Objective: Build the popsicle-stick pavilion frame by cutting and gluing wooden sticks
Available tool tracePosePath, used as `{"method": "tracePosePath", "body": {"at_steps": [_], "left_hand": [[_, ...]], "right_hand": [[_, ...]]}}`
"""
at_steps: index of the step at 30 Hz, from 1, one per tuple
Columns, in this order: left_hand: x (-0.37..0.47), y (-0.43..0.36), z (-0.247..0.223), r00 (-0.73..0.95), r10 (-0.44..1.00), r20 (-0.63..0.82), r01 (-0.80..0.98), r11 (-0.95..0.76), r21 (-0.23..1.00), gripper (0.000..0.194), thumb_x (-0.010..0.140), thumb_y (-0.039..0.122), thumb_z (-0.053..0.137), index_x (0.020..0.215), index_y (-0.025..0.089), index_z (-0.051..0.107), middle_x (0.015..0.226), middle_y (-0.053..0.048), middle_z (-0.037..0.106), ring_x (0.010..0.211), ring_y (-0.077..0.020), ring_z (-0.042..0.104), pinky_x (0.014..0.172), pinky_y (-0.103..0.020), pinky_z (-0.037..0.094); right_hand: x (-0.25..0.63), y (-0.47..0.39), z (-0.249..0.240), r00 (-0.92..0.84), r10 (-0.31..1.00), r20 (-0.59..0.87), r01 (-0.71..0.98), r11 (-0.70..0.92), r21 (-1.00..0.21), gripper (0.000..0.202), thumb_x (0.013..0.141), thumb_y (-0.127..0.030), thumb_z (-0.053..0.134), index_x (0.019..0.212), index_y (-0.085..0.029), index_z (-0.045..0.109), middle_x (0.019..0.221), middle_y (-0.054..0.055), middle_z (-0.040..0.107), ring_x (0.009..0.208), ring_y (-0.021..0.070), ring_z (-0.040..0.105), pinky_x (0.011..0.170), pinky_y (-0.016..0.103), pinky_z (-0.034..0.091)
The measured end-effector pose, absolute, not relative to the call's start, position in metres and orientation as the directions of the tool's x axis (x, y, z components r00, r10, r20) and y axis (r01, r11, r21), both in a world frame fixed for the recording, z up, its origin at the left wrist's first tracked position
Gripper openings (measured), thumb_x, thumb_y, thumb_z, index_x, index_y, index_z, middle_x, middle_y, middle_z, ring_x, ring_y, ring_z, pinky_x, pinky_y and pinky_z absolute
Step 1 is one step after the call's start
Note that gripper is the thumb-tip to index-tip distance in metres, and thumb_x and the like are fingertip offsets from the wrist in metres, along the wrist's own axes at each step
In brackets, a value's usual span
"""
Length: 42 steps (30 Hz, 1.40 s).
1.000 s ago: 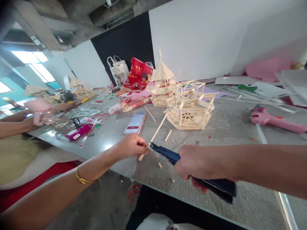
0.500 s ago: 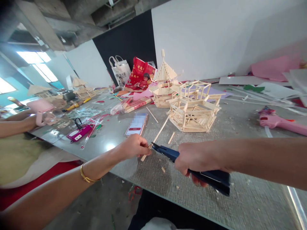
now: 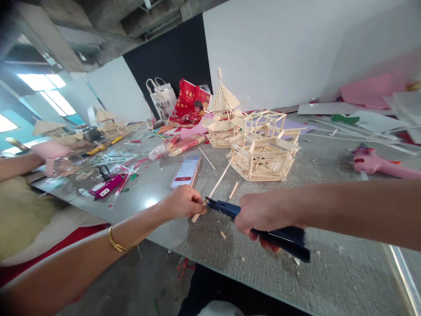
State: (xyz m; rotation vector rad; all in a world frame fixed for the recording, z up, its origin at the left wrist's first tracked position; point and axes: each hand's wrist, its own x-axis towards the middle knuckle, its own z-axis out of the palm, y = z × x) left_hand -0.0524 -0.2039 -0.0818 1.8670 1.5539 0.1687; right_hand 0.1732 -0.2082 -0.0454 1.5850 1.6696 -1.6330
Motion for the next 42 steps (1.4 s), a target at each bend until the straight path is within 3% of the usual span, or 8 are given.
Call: {"method": "tracePosePath", "body": {"at_steps": [6, 11, 18, 28, 33, 42], "left_hand": [[-0.051, -0.204, -0.076, 0.261, 0.899, -0.352, 0.848, -0.039, 0.528, 0.024, 0.064, 0.036, 0.061, 0.051, 0.016, 0.06, 0.044, 0.002, 0.053, 0.048, -0.0112, 0.048, 0.047, -0.022, 0.032], [-0.054, -0.202, -0.078, 0.255, 0.876, -0.41, 0.823, 0.026, 0.567, 0.022, 0.062, 0.034, 0.063, 0.049, 0.016, 0.059, 0.042, 0.003, 0.051, 0.048, -0.0119, 0.05, 0.049, -0.022, 0.035], [-0.06, -0.199, -0.076, 0.252, 0.881, -0.401, 0.807, 0.037, 0.59, 0.022, 0.061, 0.035, 0.064, 0.051, 0.016, 0.06, 0.044, 0.002, 0.052, 0.048, -0.0121, 0.05, 0.048, -0.023, 0.035], [-0.059, -0.193, -0.083, 0.253, 0.874, -0.415, 0.818, 0.035, 0.574, 0.022, 0.063, 0.033, 0.062, 0.051, 0.015, 0.06, 0.044, 0.001, 0.054, 0.047, -0.0114, 0.05, 0.047, -0.022, 0.034], [-0.061, -0.189, -0.088, 0.233, 0.872, -0.431, 0.792, 0.087, 0.604, 0.02, 0.06, 0.033, 0.063, 0.052, 0.015, 0.061, 0.043, 0.002, 0.052, 0.046, -0.0108, 0.05, 0.046, -0.021, 0.035], [-0.057, -0.181, -0.089, 0.202, 0.831, -0.519, 0.647, 0.284, 0.707, 0.012, 0.055, 0.021, 0.065, 0.047, 0.013, 0.059, 0.037, 0.003, 0.048, 0.037, -0.0078, 0.041, 0.039, -0.02, 0.032]], "right_hand": [[0.166, -0.202, -0.044, -0.426, 0.441, -0.79, 0.831, -0.155, -0.535, 0.005, 0.061, -0.019, 0.049, 0.059, -0.014, 0.049, 0.049, 0.001, 0.048, 0.038, 0.0093, 0.046, 0.036, 0.019, 0.04], [0.16, -0.197, -0.048, -0.463, 0.426, -0.778, 0.836, -0.082, -0.542, 0.006, 0.059, -0.018, 0.045, 0.055, -0.013, 0.047, 0.045, 0.0, 0.045, 0.034, 0.0073, 0.041, 0.033, 0.017, 0.035], [0.161, -0.198, -0.047, -0.414, 0.447, -0.793, 0.828, -0.176, -0.532, 0.007, 0.059, -0.019, 0.045, 0.058, -0.013, 0.049, 0.047, 0.0, 0.048, 0.037, 0.0081, 0.045, 0.035, 0.018, 0.04], [0.158, -0.195, -0.048, -0.438, 0.457, -0.774, 0.853, -0.062, -0.519, 0.007, 0.062, -0.017, 0.044, 0.057, -0.013, 0.047, 0.046, 0.0, 0.045, 0.034, 0.0076, 0.043, 0.032, 0.017, 0.036], [0.157, -0.191, -0.052, -0.383, 0.442, -0.811, 0.881, -0.089, -0.465, 0.014, 0.067, -0.02, 0.045, 0.055, -0.012, 0.046, 0.046, 0.0, 0.045, 0.036, 0.0092, 0.045, 0.034, 0.021, 0.041], [0.161, -0.192, -0.067, -0.413, 0.5, -0.761, 0.856, -0.073, -0.512, 0.025, 0.071, -0.02, 0.05, 0.049, -0.014, 0.041, 0.038, -0.003, 0.04, 0.03, 0.007, 0.038, 0.03, 0.018, 0.038]]}}
